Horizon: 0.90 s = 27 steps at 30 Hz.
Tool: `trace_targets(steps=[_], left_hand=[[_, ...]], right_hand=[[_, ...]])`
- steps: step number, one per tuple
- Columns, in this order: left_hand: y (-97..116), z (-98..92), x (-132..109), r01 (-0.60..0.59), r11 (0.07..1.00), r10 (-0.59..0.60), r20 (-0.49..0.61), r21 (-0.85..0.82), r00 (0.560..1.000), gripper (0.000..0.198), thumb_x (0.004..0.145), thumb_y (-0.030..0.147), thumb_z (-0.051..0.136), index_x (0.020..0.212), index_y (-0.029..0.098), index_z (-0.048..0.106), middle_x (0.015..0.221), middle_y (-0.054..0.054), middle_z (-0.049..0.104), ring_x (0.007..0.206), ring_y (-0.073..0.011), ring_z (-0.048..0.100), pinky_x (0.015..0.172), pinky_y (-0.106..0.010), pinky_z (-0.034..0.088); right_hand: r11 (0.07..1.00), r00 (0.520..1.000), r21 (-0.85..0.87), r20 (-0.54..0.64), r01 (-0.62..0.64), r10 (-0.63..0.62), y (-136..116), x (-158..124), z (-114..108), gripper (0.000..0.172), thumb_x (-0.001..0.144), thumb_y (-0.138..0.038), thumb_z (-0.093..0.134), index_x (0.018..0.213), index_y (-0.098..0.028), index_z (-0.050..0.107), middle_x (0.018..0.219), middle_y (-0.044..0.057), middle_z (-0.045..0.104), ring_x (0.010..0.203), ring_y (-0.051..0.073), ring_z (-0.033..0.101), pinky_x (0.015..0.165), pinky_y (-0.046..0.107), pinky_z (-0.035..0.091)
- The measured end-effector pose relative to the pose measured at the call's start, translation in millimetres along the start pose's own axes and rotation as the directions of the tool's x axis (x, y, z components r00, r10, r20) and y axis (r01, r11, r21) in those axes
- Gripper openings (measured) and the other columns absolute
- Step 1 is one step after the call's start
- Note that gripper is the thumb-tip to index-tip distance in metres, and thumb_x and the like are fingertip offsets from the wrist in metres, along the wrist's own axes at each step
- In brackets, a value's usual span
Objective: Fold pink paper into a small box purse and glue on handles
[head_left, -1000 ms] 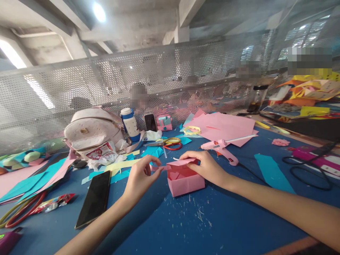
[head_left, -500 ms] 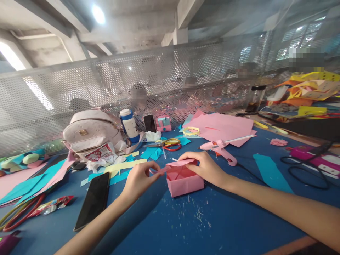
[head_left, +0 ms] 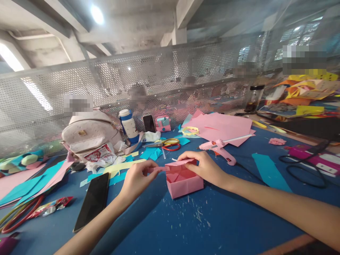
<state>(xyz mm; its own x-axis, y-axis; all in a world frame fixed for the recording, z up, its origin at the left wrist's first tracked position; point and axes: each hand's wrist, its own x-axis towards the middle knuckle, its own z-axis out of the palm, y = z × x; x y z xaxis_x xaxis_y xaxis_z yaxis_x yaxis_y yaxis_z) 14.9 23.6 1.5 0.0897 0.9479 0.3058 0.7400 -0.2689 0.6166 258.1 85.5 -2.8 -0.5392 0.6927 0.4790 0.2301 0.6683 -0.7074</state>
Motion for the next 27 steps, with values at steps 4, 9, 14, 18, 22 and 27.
trace_targets(steps=[4, 9, 14, 18, 22, 27], left_hand=[[4.3, -1.2, -0.8, 0.014, 1.0, -0.014, 0.011, -0.026, 1.0, 0.028, 0.086, 0.041, 0.057, 0.075, 0.019, 0.071, 0.064, 0.0, 0.061, 0.058, -0.0118, 0.047, 0.05, -0.022, 0.029], [11.6, -1.8, -3.0, 0.023, 1.0, -0.023, 0.007, -0.008, 1.0, 0.029, 0.083, 0.042, 0.059, 0.07, 0.018, 0.069, 0.06, 0.002, 0.055, 0.055, -0.0107, 0.042, 0.049, -0.022, 0.026], [12.4, 0.1, -3.7, 0.04, 0.999, -0.04, 0.024, -0.004, 0.999, 0.029, 0.082, 0.04, 0.059, 0.063, 0.017, 0.063, 0.054, 0.004, 0.045, 0.052, -0.0099, 0.037, 0.048, -0.023, 0.023], [10.1, 2.0, -4.3, 0.066, 0.998, -0.065, 0.066, -0.02, 0.996, 0.032, 0.082, 0.039, 0.057, 0.058, 0.017, 0.055, 0.053, 0.005, 0.04, 0.052, -0.0096, 0.033, 0.047, -0.023, 0.021], [11.3, 4.1, -5.5, 0.088, 0.996, -0.087, 0.086, -0.007, 0.992, 0.034, 0.081, 0.039, 0.055, 0.055, 0.018, 0.048, 0.052, 0.005, 0.035, 0.052, -0.0098, 0.031, 0.047, -0.023, 0.02], [13.5, 6.3, -6.2, 0.084, 0.996, -0.083, 0.099, -0.009, 0.992, 0.037, 0.079, 0.042, 0.056, 0.053, 0.018, 0.05, 0.051, 0.004, 0.035, 0.05, -0.0103, 0.031, 0.047, -0.023, 0.021]], right_hand=[[0.998, 0.999, 0.041, 0.019, -0.048, 0.047, -4.3, 2.4, -2.5, 0.017, 0.086, -0.018, 0.054, 0.092, -0.021, 0.07, 0.096, 0.002, 0.073, 0.089, 0.017, 0.068, 0.082, 0.029, 0.052], [0.993, 0.994, 0.035, 0.0, -0.112, 0.112, -5.2, 3.8, -3.1, 0.016, 0.085, -0.03, 0.061, 0.093, -0.019, 0.07, 0.093, 0.003, 0.074, 0.089, 0.019, 0.069, 0.086, 0.031, 0.052], [0.992, 0.993, 0.058, 0.037, -0.11, 0.108, -7.3, 3.7, -0.9, 0.015, 0.085, -0.027, 0.06, 0.093, -0.019, 0.07, 0.097, 0.004, 0.074, 0.092, 0.02, 0.068, 0.088, 0.032, 0.051], [0.993, 0.995, 0.073, 0.045, -0.096, 0.093, -7.9, 2.2, 0.3, 0.015, 0.086, -0.028, 0.06, 0.093, -0.019, 0.07, 0.098, 0.004, 0.074, 0.093, 0.02, 0.068, 0.088, 0.033, 0.051], [0.993, 0.995, 0.072, 0.044, -0.095, 0.092, -9.8, 0.3, 0.8, 0.015, 0.086, -0.027, 0.06, 0.093, -0.019, 0.07, 0.097, 0.004, 0.074, 0.093, 0.02, 0.068, 0.088, 0.032, 0.051], [0.992, 0.993, 0.061, 0.055, -0.107, 0.103, -14.7, 0.3, 1.1, 0.014, 0.086, -0.027, 0.06, 0.092, -0.02, 0.071, 0.097, 0.003, 0.074, 0.093, 0.019, 0.068, 0.086, 0.03, 0.051]])
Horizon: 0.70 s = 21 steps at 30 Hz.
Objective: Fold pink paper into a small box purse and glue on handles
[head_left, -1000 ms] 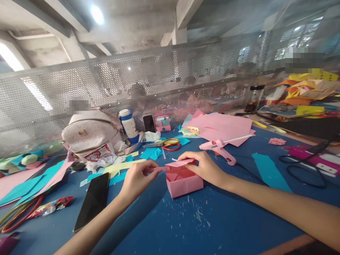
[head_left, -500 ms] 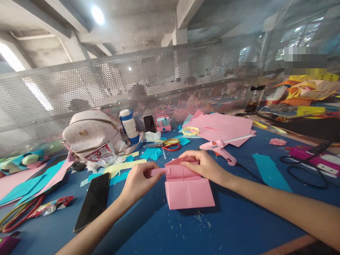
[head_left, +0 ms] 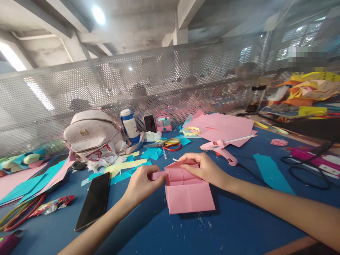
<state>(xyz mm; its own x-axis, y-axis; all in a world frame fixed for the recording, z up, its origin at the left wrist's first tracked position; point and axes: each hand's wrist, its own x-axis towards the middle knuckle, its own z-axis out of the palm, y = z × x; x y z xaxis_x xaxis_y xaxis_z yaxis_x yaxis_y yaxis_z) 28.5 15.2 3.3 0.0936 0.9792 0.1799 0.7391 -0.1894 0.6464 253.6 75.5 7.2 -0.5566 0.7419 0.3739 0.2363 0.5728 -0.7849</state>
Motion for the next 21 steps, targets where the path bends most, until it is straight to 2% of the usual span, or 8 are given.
trace_targets(steps=[8, 14, 21], left_hand=[[0.3, -0.2, -0.1, 0.003, 1.0, -0.003, 0.054, -0.001, 0.999, 0.036, 0.082, 0.041, 0.054, 0.055, 0.018, 0.051, 0.053, 0.004, 0.033, 0.053, -0.0107, 0.03, 0.048, -0.024, 0.02], [1.2, 2.1, -1.2, -0.006, 1.0, 0.005, 0.045, 0.028, 0.999, 0.039, 0.084, 0.042, 0.053, 0.054, 0.018, 0.046, 0.053, 0.005, 0.029, 0.052, -0.0103, 0.028, 0.048, -0.024, 0.019], [0.4, -0.1, -0.6, -0.01, 1.0, 0.01, 0.081, 0.003, 0.997, 0.04, 0.083, 0.048, 0.056, 0.057, 0.018, 0.052, 0.053, 0.005, 0.033, 0.053, -0.0107, 0.03, 0.048, -0.024, 0.02]], right_hand=[[1.0, 1.0, 0.002, -0.004, 0.016, -0.016, 0.6, -1.9, 2.1, 0.014, 0.086, -0.026, 0.06, 0.091, -0.02, 0.072, 0.096, 0.004, 0.074, 0.093, 0.019, 0.068, 0.087, 0.031, 0.051], [1.0, 1.0, 0.015, 0.001, 0.008, -0.008, 0.6, -2.1, 3.7, 0.013, 0.084, -0.024, 0.06, 0.09, -0.02, 0.071, 0.095, 0.003, 0.074, 0.091, 0.019, 0.069, 0.087, 0.031, 0.052], [1.0, 1.0, 0.017, 0.014, -0.001, 0.001, 0.5, -0.6, 2.8, 0.015, 0.086, -0.024, 0.059, 0.093, -0.02, 0.072, 0.098, 0.004, 0.074, 0.094, 0.019, 0.069, 0.088, 0.031, 0.051]])
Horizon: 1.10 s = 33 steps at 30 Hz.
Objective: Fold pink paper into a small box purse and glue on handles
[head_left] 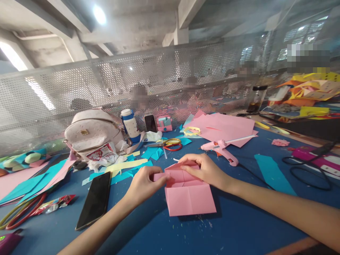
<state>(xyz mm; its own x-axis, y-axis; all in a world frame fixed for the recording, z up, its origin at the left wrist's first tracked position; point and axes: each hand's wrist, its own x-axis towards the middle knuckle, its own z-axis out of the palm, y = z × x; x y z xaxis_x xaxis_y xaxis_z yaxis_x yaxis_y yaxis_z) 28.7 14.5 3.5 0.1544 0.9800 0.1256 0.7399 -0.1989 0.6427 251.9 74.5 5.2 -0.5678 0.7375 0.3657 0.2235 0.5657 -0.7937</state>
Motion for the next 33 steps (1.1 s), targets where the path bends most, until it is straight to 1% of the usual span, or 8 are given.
trace_targets(steps=[4, 7, 11, 14, 19, 25, 29, 33], left_hand=[[-1.2, -4.3, 1.9, -0.01, 1.0, 0.011, 0.05, -0.022, 0.999, 0.036, 0.079, 0.047, 0.062, 0.06, 0.017, 0.053, 0.056, 0.005, 0.039, 0.055, -0.0106, 0.033, 0.049, -0.023, 0.021], [-0.8, -5.8, 2.7, -0.018, 0.999, 0.02, 0.058, -0.046, 0.998, 0.034, 0.079, 0.044, 0.063, 0.06, 0.017, 0.054, 0.055, 0.005, 0.04, 0.055, -0.0102, 0.033, 0.048, -0.023, 0.021], [0.7, -6.4, 3.2, -0.011, 0.986, 0.033, 0.132, -0.164, 0.991, 0.029, 0.08, 0.039, 0.06, 0.065, 0.015, 0.062, 0.057, 0.004, 0.043, 0.054, -0.0095, 0.034, 0.048, -0.023, 0.021], [0.5, -6.2, 3.6, 0.002, 0.973, 0.039, 0.169, -0.231, 0.985, 0.032, 0.081, 0.041, 0.059, 0.064, 0.014, 0.063, 0.059, 0.003, 0.045, 0.055, -0.0094, 0.033, 0.049, -0.023, 0.022], [-2.3, -4.4, 4.5, 0.017, 0.962, 0.031, 0.172, -0.273, 0.985, 0.039, 0.083, 0.046, 0.057, 0.063, 0.014, 0.063, 0.057, 0.003, 0.043, 0.054, -0.0095, 0.031, 0.05, -0.025, 0.021], [-1.1, -1.2, 3.6, 0.029, 0.967, 0.013, 0.162, -0.252, 0.987, 0.039, 0.084, 0.043, 0.056, 0.06, 0.014, 0.062, 0.055, 0.003, 0.04, 0.054, -0.0096, 0.031, 0.049, -0.025, 0.02], [-0.6, 0.6, 3.0, 0.035, 0.964, 0.013, 0.178, -0.263, 0.984, 0.04, 0.084, 0.046, 0.056, 0.061, 0.014, 0.064, 0.055, 0.002, 0.043, 0.054, -0.01, 0.032, 0.05, -0.025, 0.021], [-2.9, 0.9, 3.9, 0.035, 0.959, 0.016, 0.177, -0.282, 0.984, 0.04, 0.082, 0.048, 0.059, 0.061, 0.014, 0.064, 0.056, 0.001, 0.047, 0.056, -0.0108, 0.036, 0.051, -0.024, 0.024]], right_hand=[[1.0, 1.0, -0.011, -0.009, 0.014, -0.014, 0.4, 0.4, -1.0, 0.015, 0.085, -0.025, 0.06, 0.093, -0.02, 0.072, 0.097, 0.004, 0.074, 0.093, 0.019, 0.069, 0.087, 0.031, 0.052], [0.999, 0.999, -0.017, -0.024, 0.034, -0.034, 1.5, 0.1, -1.0, 0.015, 0.085, -0.025, 0.06, 0.092, -0.02, 0.072, 0.096, 0.004, 0.074, 0.092, 0.02, 0.069, 0.086, 0.032, 0.052], [0.999, 0.999, -0.022, -0.03, 0.042, -0.043, 3.2, -0.6, -0.8, 0.015, 0.085, -0.026, 0.06, 0.091, -0.02, 0.072, 0.096, 0.004, 0.074, 0.09, 0.02, 0.069, 0.086, 0.032, 0.053], [0.999, 0.998, -0.027, -0.042, 0.038, -0.04, 3.8, -0.8, -0.5, 0.013, 0.084, -0.025, 0.06, 0.09, -0.02, 0.072, 0.095, 0.003, 0.074, 0.09, 0.02, 0.069, 0.086, 0.032, 0.053], [0.999, 0.999, -0.013, -0.037, 0.03, -0.031, 3.6, -0.8, 0.9, 0.014, 0.084, -0.025, 0.06, 0.09, -0.02, 0.071, 0.094, 0.003, 0.074, 0.09, 0.019, 0.069, 0.086, 0.03, 0.053], [1.0, 0.999, 0.007, -0.026, 0.028, -0.027, 1.0, -1.4, 1.1, 0.015, 0.082, -0.023, 0.059, 0.089, -0.019, 0.071, 0.094, 0.004, 0.075, 0.09, 0.02, 0.07, 0.083, 0.031, 0.053], [1.0, 1.0, 0.0, -0.017, 0.022, -0.022, -0.9, -2.0, 0.9, 0.015, 0.082, -0.023, 0.059, 0.089, -0.019, 0.072, 0.094, 0.004, 0.075, 0.09, 0.02, 0.069, 0.084, 0.031, 0.053], [1.0, 1.0, 0.012, -0.014, 0.018, -0.018, -0.1, -2.7, 0.9, 0.015, 0.083, -0.024, 0.059, 0.089, -0.019, 0.072, 0.095, 0.004, 0.074, 0.089, 0.019, 0.069, 0.083, 0.03, 0.052]])
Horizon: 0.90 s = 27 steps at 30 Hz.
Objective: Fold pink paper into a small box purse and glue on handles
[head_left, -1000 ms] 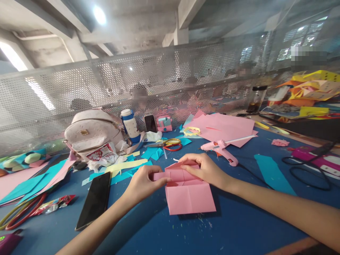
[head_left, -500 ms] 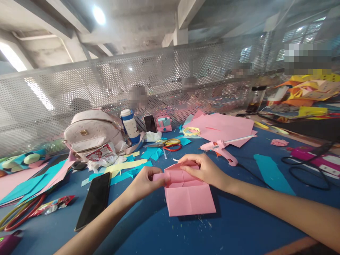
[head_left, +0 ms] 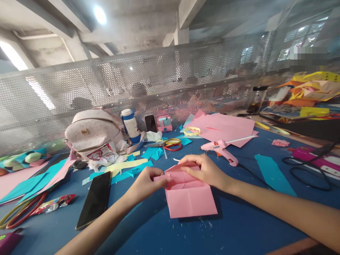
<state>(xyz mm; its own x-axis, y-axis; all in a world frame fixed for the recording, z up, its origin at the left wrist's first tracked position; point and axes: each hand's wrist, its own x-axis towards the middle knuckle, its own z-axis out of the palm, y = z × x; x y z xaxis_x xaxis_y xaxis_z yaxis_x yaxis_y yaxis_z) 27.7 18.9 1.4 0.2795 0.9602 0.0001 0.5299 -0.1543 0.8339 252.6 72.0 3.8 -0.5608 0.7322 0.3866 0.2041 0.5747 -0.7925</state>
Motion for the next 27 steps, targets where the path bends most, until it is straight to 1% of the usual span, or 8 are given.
trace_targets(steps=[4, 7, 9, 11, 16, 19, 22, 27], left_hand=[[-0.3, -4.7, -0.6, -0.017, 0.999, 0.017, -0.001, 0.051, 1.0, 0.036, 0.074, 0.043, 0.07, 0.059, 0.014, 0.057, 0.058, 0.004, 0.043, 0.057, -0.0095, 0.034, 0.051, -0.023, 0.023], [0.9, -8.4, -1.8, -0.008, 0.999, 0.007, 0.022, 0.053, 1.0, 0.03, 0.07, 0.039, 0.075, 0.066, 0.015, 0.057, 0.06, 0.006, 0.043, 0.056, -0.0087, 0.035, 0.049, -0.022, 0.023], [1.4, -8.9, -2.0, 0.003, 0.998, -0.004, 0.01, 0.059, 1.0, 0.026, 0.071, 0.037, 0.074, 0.073, 0.016, 0.061, 0.06, 0.006, 0.045, 0.056, -0.0085, 0.036, 0.049, -0.021, 0.024], [1.5, -7.6, -1.3, -0.004, 0.998, 0.006, -0.029, 0.063, 1.0, 0.023, 0.073, 0.036, 0.071, 0.076, 0.015, 0.062, 0.061, 0.006, 0.047, 0.055, -0.0082, 0.036, 0.049, -0.021, 0.024], [1.4, -0.8, 0.5, -0.016, 0.999, 0.022, -0.116, 0.05, 0.993, 0.026, 0.078, 0.039, 0.065, 0.072, 0.014, 0.062, 0.059, 0.005, 0.047, 0.053, -0.0081, 0.034, 0.048, -0.021, 0.023], [2.5, 1.8, -0.2, -0.019, 0.997, 0.03, -0.141, 0.081, 0.989, 0.027, 0.079, 0.039, 0.063, 0.069, 0.014, 0.061, 0.058, 0.004, 0.047, 0.053, -0.0085, 0.035, 0.049, -0.022, 0.024], [2.7, 2.3, -1.3, -0.032, 0.995, 0.046, -0.149, 0.092, 0.988, 0.029, 0.082, 0.041, 0.06, 0.068, 0.015, 0.061, 0.06, 0.003, 0.05, 0.057, -0.0095, 0.037, 0.052, -0.022, 0.026], [-0.2, 2.1, -1.8, -0.036, 0.994, 0.053, -0.171, 0.101, 0.984, 0.028, 0.076, 0.042, 0.068, 0.068, 0.015, 0.062, 0.059, 0.004, 0.048, 0.057, -0.0097, 0.036, 0.052, -0.023, 0.025]], right_hand=[[1.0, 1.0, -0.022, 0.001, 0.003, -0.003, 2.2, 0.4, -0.4, 0.015, 0.084, -0.025, 0.06, 0.09, -0.019, 0.072, 0.095, 0.004, 0.074, 0.091, 0.019, 0.068, 0.085, 0.03, 0.051], [0.999, 1.0, -0.035, -0.006, -0.001, 0.001, 2.3, 1.2, -0.8, 0.015, 0.084, -0.025, 0.06, 0.09, -0.019, 0.072, 0.095, 0.003, 0.074, 0.091, 0.019, 0.068, 0.086, 0.03, 0.05], [0.999, 1.0, -0.037, -0.008, -0.008, 0.007, 1.4, 1.4, -0.8, 0.014, 0.084, -0.024, 0.06, 0.09, -0.019, 0.072, 0.095, 0.003, 0.074, 0.091, 0.019, 0.068, 0.086, 0.03, 0.05], [0.999, 1.0, -0.034, -0.008, -0.012, 0.011, 0.3, 1.1, -0.7, 0.014, 0.084, -0.024, 0.06, 0.089, -0.019, 0.072, 0.095, 0.003, 0.074, 0.091, 0.019, 0.068, 0.086, 0.03, 0.051], [1.0, 1.0, -0.012, 0.001, -0.005, 0.005, 1.0, -0.4, 1.3, 0.015, 0.084, -0.024, 0.06, 0.09, -0.018, 0.072, 0.096, 0.004, 0.074, 0.091, 0.019, 0.069, 0.086, 0.03, 0.051], [1.0, 1.0, 0.017, 0.008, 0.0, 0.0, 3.0, 0.1, 3.0, 0.015, 0.083, -0.025, 0.059, 0.09, -0.018, 0.071, 0.095, 0.005, 0.074, 0.09, 0.02, 0.069, 0.084, 0.03, 0.052], [1.0, 1.0, 0.012, 0.005, 0.006, -0.006, 3.7, 0.7, 3.7, 0.015, 0.083, -0.026, 0.06, 0.089, -0.018, 0.071, 0.095, 0.005, 0.074, 0.091, 0.02, 0.069, 0.085, 0.03, 0.053], [1.0, 1.0, 0.02, 0.009, 0.01, -0.011, 3.5, -0.4, 3.9, 0.016, 0.083, -0.026, 0.059, 0.09, -0.018, 0.071, 0.096, 0.005, 0.074, 0.091, 0.019, 0.07, 0.084, 0.03, 0.053]])
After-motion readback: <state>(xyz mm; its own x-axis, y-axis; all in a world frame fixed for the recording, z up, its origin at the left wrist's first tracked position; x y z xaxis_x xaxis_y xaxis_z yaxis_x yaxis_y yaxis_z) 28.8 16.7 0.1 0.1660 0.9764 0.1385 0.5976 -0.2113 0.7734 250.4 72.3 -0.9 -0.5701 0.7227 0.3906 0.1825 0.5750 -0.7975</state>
